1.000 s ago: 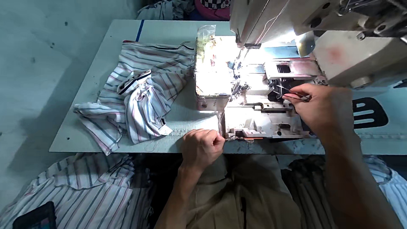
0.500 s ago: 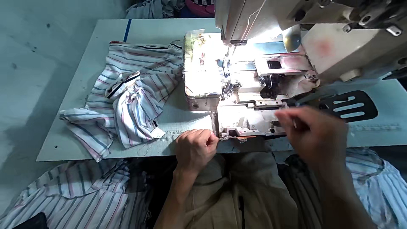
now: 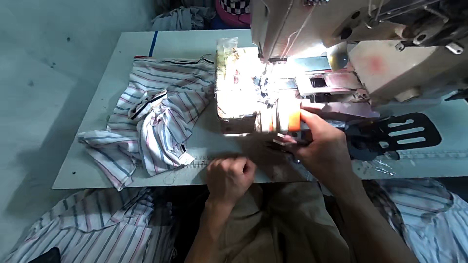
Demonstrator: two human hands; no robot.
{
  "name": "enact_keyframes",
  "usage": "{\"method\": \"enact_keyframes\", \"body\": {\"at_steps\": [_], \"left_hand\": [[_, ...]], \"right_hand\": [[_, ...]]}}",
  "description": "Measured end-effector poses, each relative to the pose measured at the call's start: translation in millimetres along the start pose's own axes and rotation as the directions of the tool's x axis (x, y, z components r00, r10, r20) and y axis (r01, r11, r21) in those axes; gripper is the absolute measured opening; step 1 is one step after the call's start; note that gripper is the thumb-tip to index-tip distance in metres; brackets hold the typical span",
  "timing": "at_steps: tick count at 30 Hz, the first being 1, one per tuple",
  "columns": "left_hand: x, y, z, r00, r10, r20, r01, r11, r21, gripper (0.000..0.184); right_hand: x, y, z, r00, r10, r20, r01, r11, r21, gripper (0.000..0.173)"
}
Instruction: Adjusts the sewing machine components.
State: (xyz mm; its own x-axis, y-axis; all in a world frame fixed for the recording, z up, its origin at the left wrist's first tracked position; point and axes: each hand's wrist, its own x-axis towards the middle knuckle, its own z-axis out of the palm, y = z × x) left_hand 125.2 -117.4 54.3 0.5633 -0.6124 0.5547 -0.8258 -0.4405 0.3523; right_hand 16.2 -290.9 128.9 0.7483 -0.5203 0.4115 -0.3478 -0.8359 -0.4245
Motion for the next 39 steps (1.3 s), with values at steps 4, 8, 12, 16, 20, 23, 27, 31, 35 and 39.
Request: {"method": "enact_keyframes", "body": {"at_steps": [4, 8, 12, 16, 20, 23, 27, 31, 35, 39], "left_hand": [[1.6, -0.5, 2.6, 1.000, 0.013, -0.028, -0.014, 0.999, -0.033, 0.036], [4.6, 1.2, 5.4, 1.000, 0.006, -0.016, -0.006, 1.000, -0.017, 0.037], [-0.4, -0.9, 4.6, 1.000, -0.004, -0.024, 0.002, 0.997, -0.071, 0.037], [10.3, -5.9, -21.0, 0.985, -0.144, -0.093, 0.113, 0.954, -0.277, 0.033], [68.9, 0.0, -34.2, 0.977, 0.053, -0.207, -0.086, 0.985, -0.153, 0.032], [115.1, -3.1, -21.3, 0.978, 0.202, -0.059, -0.206, 0.975, -0.082, 0.038], [119.4, -10.6, 2.1, 0.976, 0.209, -0.066, -0.210, 0.978, -0.017, 0.041], [114.9, -10.6, 7.7, 0.970, 0.193, -0.150, -0.197, 0.980, -0.014, 0.041], [115.2, -11.3, 8.4, 0.962, 0.199, -0.188, -0.201, 0.980, 0.008, 0.042], [114.4, -11.6, 11.0, 0.955, 0.193, -0.226, -0.195, 0.981, 0.012, 0.042]], "right_hand": [[13.4, 1.3, 3.8, 0.995, 0.096, -0.009, -0.096, 0.995, 0.013, 0.047], [18.9, 8.7, 16.3, 0.994, 0.075, -0.081, -0.070, 0.995, 0.065, 0.037], [16.0, 9.2, -0.8, 0.999, 0.002, -0.040, -0.001, 1.000, 0.014, 0.032], [37.4, 30.7, -42.9, 0.982, -0.180, -0.055, 0.162, 0.957, -0.242, 0.019], [102.4, 30.5, -62.5, 0.948, 0.127, 0.293, 0.031, 0.876, -0.481, 0.041], [129.7, 29.1, -64.6, 0.864, 0.319, 0.389, -0.050, 0.823, -0.565, 0.020], [105.9, 60.8, -74.7, 0.926, 0.065, 0.373, 0.130, 0.871, -0.474, 0.019], [91.5, 65.9, -87.9, 0.916, -0.014, 0.400, 0.187, 0.899, -0.397, 0.042], [103.8, 51.5, -80.6, 0.918, 0.153, 0.364, 0.067, 0.848, -0.527, 0.028], [116.3, 41.6, -73.7, 0.897, 0.258, 0.360, 0.037, 0.767, -0.641, 0.012]]}}
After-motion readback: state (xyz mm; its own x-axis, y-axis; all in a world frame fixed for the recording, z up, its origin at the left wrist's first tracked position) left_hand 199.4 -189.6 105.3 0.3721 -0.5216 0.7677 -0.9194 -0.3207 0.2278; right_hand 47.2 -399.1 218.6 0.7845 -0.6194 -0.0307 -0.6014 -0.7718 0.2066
